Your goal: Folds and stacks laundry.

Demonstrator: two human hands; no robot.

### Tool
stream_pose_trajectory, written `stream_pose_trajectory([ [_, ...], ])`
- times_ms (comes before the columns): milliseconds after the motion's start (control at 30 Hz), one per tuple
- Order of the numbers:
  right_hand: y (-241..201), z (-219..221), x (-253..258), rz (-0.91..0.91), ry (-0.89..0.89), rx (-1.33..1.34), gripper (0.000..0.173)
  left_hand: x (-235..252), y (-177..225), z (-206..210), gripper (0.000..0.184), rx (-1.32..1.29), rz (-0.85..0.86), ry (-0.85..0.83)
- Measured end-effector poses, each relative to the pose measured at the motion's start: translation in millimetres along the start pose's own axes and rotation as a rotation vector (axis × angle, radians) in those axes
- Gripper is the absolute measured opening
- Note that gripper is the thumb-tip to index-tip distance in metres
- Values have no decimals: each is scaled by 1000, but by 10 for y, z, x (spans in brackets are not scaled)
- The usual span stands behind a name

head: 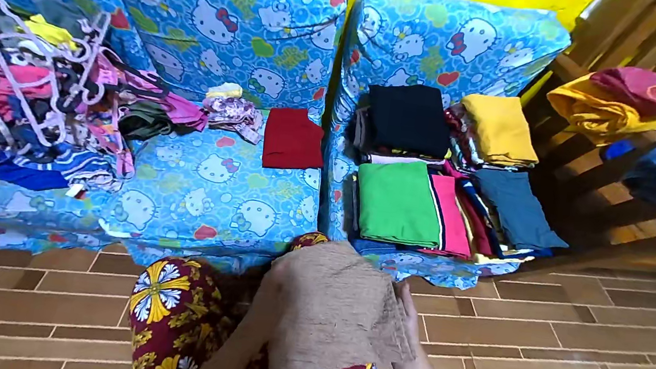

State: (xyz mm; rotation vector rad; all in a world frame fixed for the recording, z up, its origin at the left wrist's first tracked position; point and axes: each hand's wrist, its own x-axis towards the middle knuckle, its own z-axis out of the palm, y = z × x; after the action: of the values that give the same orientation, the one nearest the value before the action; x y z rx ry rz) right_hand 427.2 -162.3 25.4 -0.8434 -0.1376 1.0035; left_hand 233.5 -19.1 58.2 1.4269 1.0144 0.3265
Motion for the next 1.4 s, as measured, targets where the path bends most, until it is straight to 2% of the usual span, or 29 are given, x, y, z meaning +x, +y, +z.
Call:
stream_pose_trajectory([
  [67, 92, -254, 54, 63, -65, 44, 28, 192, -488, -25, 68, -99, -129, 81],
  [100, 91, -277, 73, 111, -66, 49, 26, 224, -623, -38, 67, -185, -230, 76],
  [167, 23, -211, 83, 223, -44, 78, 27, 214, -753, -35, 57, -369, -388, 50],
  [267, -117, -221, 138, 303, -49, 26, 20, 186, -779, -26, 49, -546, -449, -28],
  [300, -171, -212, 174, 288, -2, -78, 21, 180, -763, -35, 46, -563, -450, -23],
  [367, -266, -149, 281, 218, 125, -511, 20, 178, -736, -78, 38, -556, -436, 11],
  [400, -292, -146, 340, 178, 159, -779, 29, 175, -732, -112, 37, -554, -429, 18],
  [433, -309, -167, 385, 133, 151, -1015, 47, 162, -725, -145, 36, -555, -421, 17],
  [467, -312, -177, 400, 62, 112, -1220, 57, 131, -704, -172, 34, -557, -408, 17],
  [500, -296, -139, 374, -41, 74, -1354, 61, 87, -673, -192, 32, -564, -391, 24],
  [567, -179, 37, 266, -265, -7, -1447, 69, -32, -586, -227, 28, -588, -361, 45],
  [633, 62, 224, 174, -430, -112, -1446, 80, -174, -468, -261, 25, -610, -306, 74],
  [667, 195, 315, 135, -449, -187, -1440, 82, -257, -373, -275, 25, -614, -268, 86],
  [767, 515, 562, 29, -287, -455, -1352, 68, -495, -77, -297, 27, -642, -122, 93],
  [833, 685, 617, -4, -342, -560, -1266, 65, -607, 130, -298, 29, -619, -29, 85],
  [900, 663, 686, -10, -249, -627, -1127, 64, -631, 263, -300, 34, -559, 52, 41],
  [967, 421, 852, -12, 148, -539, -1026, 58, -552, 320, -261, 36, -516, 148, -48],
  [1000, 304, 916, 12, 341, -408, -937, 55, -476, 307, -225, 36, -480, 225, -127],
  [1067, 350, 573, 85, 311, -210, -531, 44, -254, 195, -89, 36, -326, 453, -254],
  [1100, 312, 446, 119, 284, -183, -289, 42, -146, 130, -6, 44, -176, 574, -278],
  [1167, 134, 246, 218, 262, -159, -33, 59, 9, 57, 169, 51, 234, 698, -284],
  [1233, 23, 17, 357, 209, -162, -69, 66, 73, 53, 332, 58, 611, 571, -348],
  [1300, -51, -184, 422, 232, -214, -124, 73, 100, 58, 470, 66, 850, 416, -398],
  [1400, -222, -87, 366, 237, -222, -553, 89, 125, 104, 511, 66, 891, 415, -395],
])
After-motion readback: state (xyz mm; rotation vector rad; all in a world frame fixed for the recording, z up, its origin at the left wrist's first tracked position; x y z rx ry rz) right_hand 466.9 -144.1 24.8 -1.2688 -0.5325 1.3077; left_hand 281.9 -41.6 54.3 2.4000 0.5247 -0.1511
